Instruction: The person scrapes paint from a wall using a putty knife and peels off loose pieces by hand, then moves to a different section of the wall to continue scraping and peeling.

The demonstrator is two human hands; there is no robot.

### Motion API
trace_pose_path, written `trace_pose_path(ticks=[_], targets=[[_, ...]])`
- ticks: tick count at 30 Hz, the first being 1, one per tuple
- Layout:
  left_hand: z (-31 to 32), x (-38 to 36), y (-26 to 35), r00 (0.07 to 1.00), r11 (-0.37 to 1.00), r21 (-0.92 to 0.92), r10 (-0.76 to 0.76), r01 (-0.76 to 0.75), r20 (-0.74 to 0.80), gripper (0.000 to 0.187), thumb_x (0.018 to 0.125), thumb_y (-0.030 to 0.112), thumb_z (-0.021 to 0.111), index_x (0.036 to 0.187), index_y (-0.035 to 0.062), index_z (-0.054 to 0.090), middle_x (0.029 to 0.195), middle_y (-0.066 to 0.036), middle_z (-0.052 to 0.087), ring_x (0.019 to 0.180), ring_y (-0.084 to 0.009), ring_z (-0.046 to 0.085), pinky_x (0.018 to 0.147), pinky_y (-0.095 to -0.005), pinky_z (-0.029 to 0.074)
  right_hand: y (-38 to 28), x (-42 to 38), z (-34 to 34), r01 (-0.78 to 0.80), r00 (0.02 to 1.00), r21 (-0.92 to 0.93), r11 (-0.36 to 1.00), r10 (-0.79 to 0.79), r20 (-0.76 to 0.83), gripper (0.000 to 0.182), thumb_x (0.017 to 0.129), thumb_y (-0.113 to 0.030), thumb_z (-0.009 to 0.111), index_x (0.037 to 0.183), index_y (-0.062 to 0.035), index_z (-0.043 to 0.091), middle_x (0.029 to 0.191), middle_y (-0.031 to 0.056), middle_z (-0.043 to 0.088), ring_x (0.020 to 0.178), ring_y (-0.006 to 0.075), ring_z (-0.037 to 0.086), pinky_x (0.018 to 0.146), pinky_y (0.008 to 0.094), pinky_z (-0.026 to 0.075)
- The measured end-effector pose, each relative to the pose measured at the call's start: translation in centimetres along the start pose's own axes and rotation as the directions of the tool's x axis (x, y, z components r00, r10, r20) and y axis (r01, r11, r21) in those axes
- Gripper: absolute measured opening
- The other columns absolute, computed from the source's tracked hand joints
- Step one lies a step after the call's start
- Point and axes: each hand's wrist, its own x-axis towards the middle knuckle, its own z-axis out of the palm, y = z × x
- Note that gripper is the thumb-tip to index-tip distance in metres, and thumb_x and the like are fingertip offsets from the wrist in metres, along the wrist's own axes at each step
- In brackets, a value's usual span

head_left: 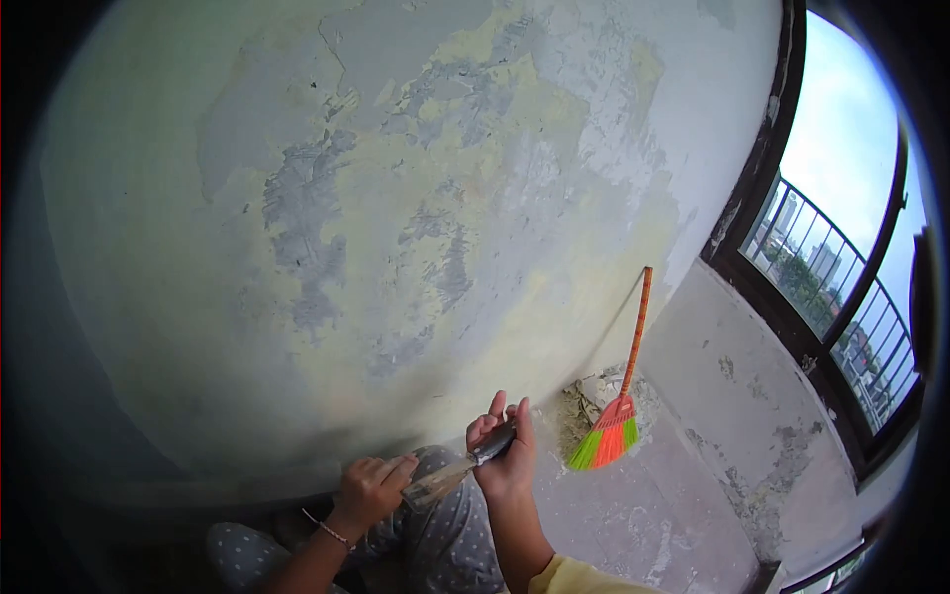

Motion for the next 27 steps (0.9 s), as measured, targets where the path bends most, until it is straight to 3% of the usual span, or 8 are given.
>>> trace_pose_path(ticks=[2, 4, 6, 7, 9, 13, 20, 27], targets=[[-1.0, -0.1, -1.2, 0.998, 0.993, 0.100, -0.063, 0.065, -0.020, 0.028, 0.078, 0.011, 0.067, 0.106, 0.0088, 0.068, 0.096, -0.004, 0.072, 0.072, -0.0209, 0.066, 0.064, -0.0355, 0.051, -2.6, 0.0, 3.7, 0.217, 0.909, -0.019, 0.976, -0.195, 0.369, 0.028, 0.097, -0.043, 0.057, 0.101, -0.0153, 0.060, 0.115, 0.0056, 0.067, 0.067, 0.0130, 0.058, 0.058, 0.0283, 0.053], [-2.3, 0.6, -2.0, 0.993, 0.991, 0.087, -0.098, 0.103, -0.058, 0.028, 0.078, 0.009, 0.065, 0.106, 0.0086, 0.067, 0.096, -0.004, 0.071, 0.071, -0.0213, 0.065, 0.063, -0.0360, 0.050, -3.4, -1.7, 9.8, 0.578, 0.755, -0.081, 0.812, -0.495, 0.430, 0.038, 0.096, -0.049, 0.054, 0.113, -0.0156, 0.050, 0.105, 0.0078, 0.067, 0.058, 0.0133, 0.057, 0.040, 0.0257, 0.042], [-3.5, 1.0, -2.5, 0.988, 0.990, 0.065, -0.118, 0.124, -0.095, 0.028, 0.078, 0.007, 0.063, 0.106, 0.0084, 0.067, 0.096, -0.004, 0.071, 0.071, -0.0217, 0.065, 0.063, -0.0366, 0.050, -3.5, -3.0, 14.6, 0.883, 0.435, -0.099, 0.459, -0.722, 0.538, 0.040, 0.096, -0.049, 0.054, 0.111, -0.0128, 0.045, 0.093, 0.0071, 0.065, 0.047, 0.0106, 0.050, 0.035, 0.0231, 0.035], [-3.9, 1.1, -2.8, 0.987, 0.987, 0.094, -0.118, 0.129, -0.113, 0.029, 0.077, 0.006, 0.063, 0.105, 0.0081, 0.067, 0.097, -0.005, 0.071, 0.071, -0.0218, 0.064, 0.063, -0.0370, 0.049, -4.3, -2.7, 15.5, 0.890, 0.422, -0.096, 0.446, -0.726, 0.543, 0.040, 0.096, -0.049, 0.054, 0.111, -0.0128, 0.045, 0.093, 0.0071, 0.065, 0.047, 0.0106, 0.050, 0.035, 0.0231, 0.035], [-4.6, 1.2, -3.5, 0.984, 0.986, 0.109, -0.109, 0.125, -0.140, 0.029, 0.077, 0.006, 0.063, 0.105, 0.0078, 0.067, 0.097, -0.005, 0.071, 0.071, -0.0219, 0.064, 0.063, -0.0374, 0.049, -5.7, -2.3, 16.9, 0.988, -0.018, 0.109, 0.109, -0.619, 0.785, 0.048, 0.100, -0.057, 0.037, 0.098, -0.0098, 0.046, 0.084, 0.0072, 0.062, 0.043, 0.0085, 0.044, 0.032, 0.0217, 0.033], [-5.0, 1.1, -4.5, 0.985, 0.981, 0.151, -0.100, 0.120, -0.139, 0.032, 0.074, 0.006, 0.063, 0.106, 0.0078, 0.066, 0.100, -0.005, 0.070, 0.072, -0.0217, 0.063, 0.064, -0.0375, 0.049, -4.5, -3.6, 20.3, 0.985, -0.068, 0.149, 0.092, -0.580, 0.812, 0.057, 0.100, -0.052, 0.020, 0.071, -0.0080, 0.042, 0.051, 0.0096, 0.045, 0.037, 0.0167, 0.039, 0.035, 0.0267, 0.036], [-5.2, 1.2, -4.7, 0.991, 0.981, 0.148, -0.113, 0.123, -0.077, 0.031, 0.074, 0.008, 0.065, 0.105, 0.0094, 0.065, 0.100, -0.002, 0.069, 0.074, -0.0202, 0.064, 0.065, -0.0371, 0.049, -4.0, -4.1, 24.2, 0.993, -0.120, 0.087, -0.083, -0.611, 0.782, 0.051, 0.100, -0.039, 0.027, 0.060, -0.0105, 0.043, 0.049, 0.0069, 0.044, 0.042, 0.0142, 0.040, 0.042, 0.0238, 0.037], [-4.5, 0.8, -5.4, 0.994, 0.985, 0.134, -0.106, 0.110, -0.040, 0.030, 0.073, 0.010, 0.066, 0.103, 0.0104, 0.065, 0.098, -0.002, 0.069, 0.075, -0.0206, 0.064, 0.065, -0.0372, 0.049, -6.5, -4.4, 28.1, 0.906, -0.414, 0.422, -0.015, -0.228, 0.881, 0.073, 0.104, -0.053, 0.011, 0.059, -0.0112, 0.049, 0.048, 0.0046, 0.050, 0.035, 0.0105, 0.041, 0.036, 0.0227, 0.028]])
